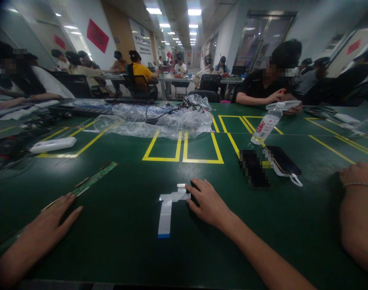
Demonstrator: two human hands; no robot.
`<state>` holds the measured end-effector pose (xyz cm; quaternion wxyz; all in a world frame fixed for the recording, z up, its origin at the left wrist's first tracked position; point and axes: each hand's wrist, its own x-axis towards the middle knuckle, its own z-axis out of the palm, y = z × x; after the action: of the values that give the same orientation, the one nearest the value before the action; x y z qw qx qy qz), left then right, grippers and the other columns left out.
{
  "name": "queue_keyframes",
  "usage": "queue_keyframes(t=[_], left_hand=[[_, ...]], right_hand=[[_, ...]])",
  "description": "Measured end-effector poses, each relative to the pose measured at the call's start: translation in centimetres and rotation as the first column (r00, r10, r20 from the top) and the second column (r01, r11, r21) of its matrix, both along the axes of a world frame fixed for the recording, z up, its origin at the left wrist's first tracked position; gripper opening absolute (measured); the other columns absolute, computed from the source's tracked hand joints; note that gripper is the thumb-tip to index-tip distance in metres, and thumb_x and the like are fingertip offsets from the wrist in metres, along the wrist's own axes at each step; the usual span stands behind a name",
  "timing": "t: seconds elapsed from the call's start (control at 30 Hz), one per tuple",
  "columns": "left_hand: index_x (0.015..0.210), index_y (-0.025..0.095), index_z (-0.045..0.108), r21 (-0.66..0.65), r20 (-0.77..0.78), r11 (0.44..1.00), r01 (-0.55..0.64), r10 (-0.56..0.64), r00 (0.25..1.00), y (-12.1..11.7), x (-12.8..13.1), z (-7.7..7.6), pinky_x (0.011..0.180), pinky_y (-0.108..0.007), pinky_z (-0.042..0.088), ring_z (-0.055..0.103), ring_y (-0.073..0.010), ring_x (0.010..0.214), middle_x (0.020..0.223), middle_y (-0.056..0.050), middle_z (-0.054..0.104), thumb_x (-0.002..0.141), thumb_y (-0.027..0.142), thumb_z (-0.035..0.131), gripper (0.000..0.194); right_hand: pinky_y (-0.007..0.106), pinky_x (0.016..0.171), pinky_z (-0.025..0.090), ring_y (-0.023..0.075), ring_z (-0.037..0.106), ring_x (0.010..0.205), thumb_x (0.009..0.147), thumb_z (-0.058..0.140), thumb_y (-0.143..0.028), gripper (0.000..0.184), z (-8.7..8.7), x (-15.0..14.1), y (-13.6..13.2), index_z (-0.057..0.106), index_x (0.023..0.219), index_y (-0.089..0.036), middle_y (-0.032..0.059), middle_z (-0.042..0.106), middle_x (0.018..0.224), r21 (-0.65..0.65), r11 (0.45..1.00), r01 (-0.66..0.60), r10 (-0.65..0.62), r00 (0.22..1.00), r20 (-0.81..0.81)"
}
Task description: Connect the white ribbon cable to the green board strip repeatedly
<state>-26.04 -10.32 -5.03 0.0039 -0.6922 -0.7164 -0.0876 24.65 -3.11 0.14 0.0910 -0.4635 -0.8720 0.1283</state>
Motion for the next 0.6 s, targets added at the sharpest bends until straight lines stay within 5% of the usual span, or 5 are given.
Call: queue_keyframes(t=[0.13,0.37,0.6], left_hand=[[0.149,0.012,0.046,-0.042,-0.003,0.977,0.210,-0.211,0.978,1.1,5.8,1.5,0.119,-0.053,0.034,0.041,-0.0329,0.144,0.154,-0.014,0.045,0.097,0.061,0.034,0.073],[0.154,0.018,0.038,-0.188,0.018,0.838,0.513,-0.519,0.854,6.3,15.8,5.1,0.119,-0.052,0.034,0.035,-0.0291,0.147,0.160,-0.011,0.034,0.102,0.053,0.036,0.063],[0.156,0.018,0.034,-0.165,0.076,0.705,0.690,-0.688,0.721,9.6,22.3,5.0,0.120,-0.053,0.030,0.032,-0.0302,0.149,0.161,-0.013,0.031,0.102,0.052,0.037,0.064]], right_hand=[[0.059,0.118,0.028,0.0326,0.038,0.144,0.096,0.055,-0.036,0.051,-0.1,0.0,0.0,0.052,0.146,-0.023,0.0141,0.044,0.155,0.025,1.000,-0.008,0.008,1.000,-0.009],[0.058,0.118,0.028,0.0332,0.038,0.144,0.097,0.055,-0.036,0.051,-0.2,-0.1,-0.2,0.051,0.146,-0.023,0.0163,0.044,0.155,0.042,0.999,-0.015,0.015,1.000,0.001],[0.060,0.117,0.028,0.0357,0.027,0.149,0.095,0.058,-0.039,0.054,-0.6,-0.2,-0.2,0.051,0.146,-0.025,0.0142,0.034,0.161,0.068,0.997,0.018,-0.017,1.000,-0.016]])
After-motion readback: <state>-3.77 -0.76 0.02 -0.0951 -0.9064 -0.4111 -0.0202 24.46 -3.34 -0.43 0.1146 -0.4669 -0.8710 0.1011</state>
